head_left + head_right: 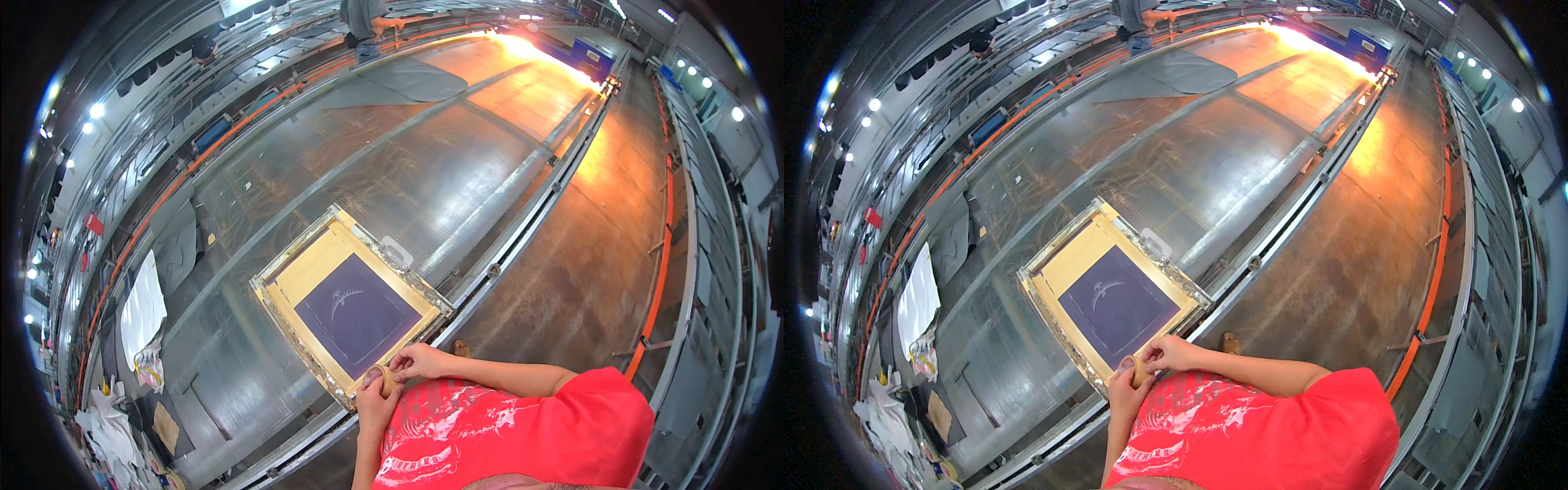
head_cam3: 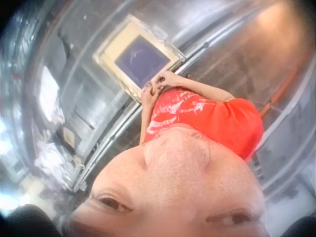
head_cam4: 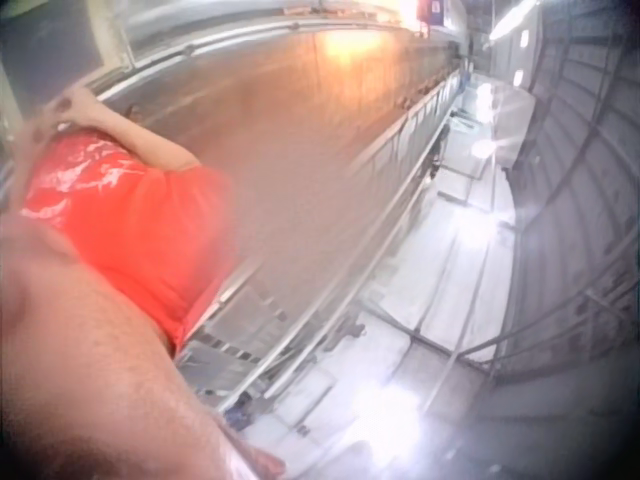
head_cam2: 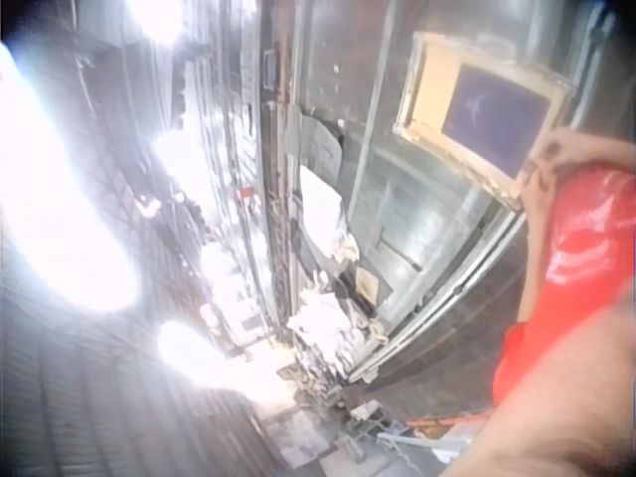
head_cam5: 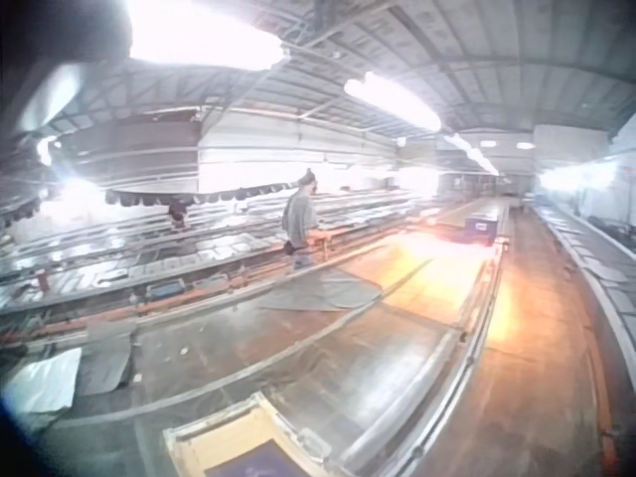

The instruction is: The person applies masking tape to the edges of a screen printing frame, then places the frame on a light table to check alignment. They lift the frame, adjust a control on the light table, and return the frame to the table, continuing to apply tape and press down the edges.

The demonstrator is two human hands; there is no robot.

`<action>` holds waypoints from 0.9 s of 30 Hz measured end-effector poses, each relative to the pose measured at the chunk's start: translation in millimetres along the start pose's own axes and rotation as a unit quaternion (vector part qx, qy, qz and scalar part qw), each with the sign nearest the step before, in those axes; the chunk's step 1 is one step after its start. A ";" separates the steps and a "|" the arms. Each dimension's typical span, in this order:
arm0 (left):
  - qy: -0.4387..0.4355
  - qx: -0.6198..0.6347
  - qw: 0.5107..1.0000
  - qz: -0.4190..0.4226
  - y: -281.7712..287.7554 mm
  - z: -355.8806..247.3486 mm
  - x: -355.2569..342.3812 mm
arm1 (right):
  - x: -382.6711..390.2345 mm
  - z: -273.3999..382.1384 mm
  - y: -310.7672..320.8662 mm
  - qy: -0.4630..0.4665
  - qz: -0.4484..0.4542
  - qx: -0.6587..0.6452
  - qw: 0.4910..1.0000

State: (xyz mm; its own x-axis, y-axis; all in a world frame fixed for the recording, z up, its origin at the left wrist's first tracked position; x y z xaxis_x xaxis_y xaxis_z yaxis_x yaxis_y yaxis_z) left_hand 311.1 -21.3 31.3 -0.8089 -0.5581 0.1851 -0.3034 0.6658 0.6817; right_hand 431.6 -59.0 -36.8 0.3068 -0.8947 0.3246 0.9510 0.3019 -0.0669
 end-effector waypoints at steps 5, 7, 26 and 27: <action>0.027 0.016 0.999 0.026 -8.4 7.0 -0.7 | 4.4 -3.2 -2.1 -0.021 0.004 0.001 1.000; 0.026 0.020 0.999 0.023 -11.0 9.8 0.6 | 7.2 -2.0 -1.8 -0.009 -0.011 -0.003 1.000; 0.099 0.064 0.992 0.043 -20.5 20.2 5.0 | 9.9 -5.1 0.3 0.031 -0.029 -0.028 0.999; 0.094 0.076 0.992 0.034 -21.4 21.6 4.9 | 9.9 -5.6 -0.3 0.021 -0.021 -0.031 0.999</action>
State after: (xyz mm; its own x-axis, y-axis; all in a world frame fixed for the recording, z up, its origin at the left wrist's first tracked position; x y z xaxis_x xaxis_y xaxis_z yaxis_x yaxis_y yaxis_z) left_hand 302.8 -27.5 2.3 -0.7264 -0.5818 0.3660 -0.3349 0.7646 0.5507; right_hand 434.6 -69.9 -38.9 0.2672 -0.9195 0.2882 0.9631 0.2447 -0.1122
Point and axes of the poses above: each hand's wrist, its own x-axis away from the middle knuckle, its own y-axis out of the back of the hand, z = x × y, the point moved 10 cm from there along -x, towards the middle knuckle, and after that the axes turned 15 degrees about z, right-handed, at the moved point
